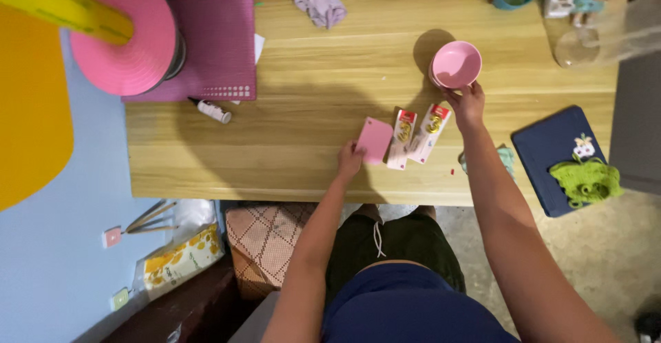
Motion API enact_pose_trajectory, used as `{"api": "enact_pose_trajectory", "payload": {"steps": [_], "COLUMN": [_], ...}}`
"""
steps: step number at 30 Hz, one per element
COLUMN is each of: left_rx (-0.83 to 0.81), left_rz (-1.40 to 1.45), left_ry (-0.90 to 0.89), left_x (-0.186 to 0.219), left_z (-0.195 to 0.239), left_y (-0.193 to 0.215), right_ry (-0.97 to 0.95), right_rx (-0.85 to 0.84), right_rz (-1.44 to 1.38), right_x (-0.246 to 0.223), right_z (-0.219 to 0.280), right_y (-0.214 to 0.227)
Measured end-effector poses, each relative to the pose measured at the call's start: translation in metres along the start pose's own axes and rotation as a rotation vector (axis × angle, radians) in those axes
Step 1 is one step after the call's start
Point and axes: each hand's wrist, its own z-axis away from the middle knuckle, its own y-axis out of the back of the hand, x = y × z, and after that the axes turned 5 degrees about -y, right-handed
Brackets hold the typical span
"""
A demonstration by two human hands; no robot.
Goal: The person retrieves various items including a roll of tape and small containers from a storage shelf, wipes pink bowls and containers with a cloth at a table, and then returns the items to the shelf.
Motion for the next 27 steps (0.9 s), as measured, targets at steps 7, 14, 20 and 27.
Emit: {"api": "enact_pose_trajectory", "payload": {"steps": [7,14,20,27], "left_rx": [-0.077,-0.178,-0.243,-0.637], "left_rz": [0.461,0.543,0.542,0.403], "left_ry": [0.087,-0.016,-0.001,0.148], "left_x": [0.025,0.054,0.058,0.102], "left_z": [0.000,0.005,0.010,0.015], "left_y": [-0.034,-0.055,-0.043,-0.074], "right_ry": [-0.107,-0.168,-0.056,-0.036], "right_rx": [0.154,0.127,-0.079,-0.184], "right_rz": [0.320,0.152,-0.088,-0.683], "right_x": [0.001,-0.012,-0.021,-0.027], "right_z": [0.044,0.011,0.001,0.145], "right_y": [0.049,0.008,-0.010,0.111]}}
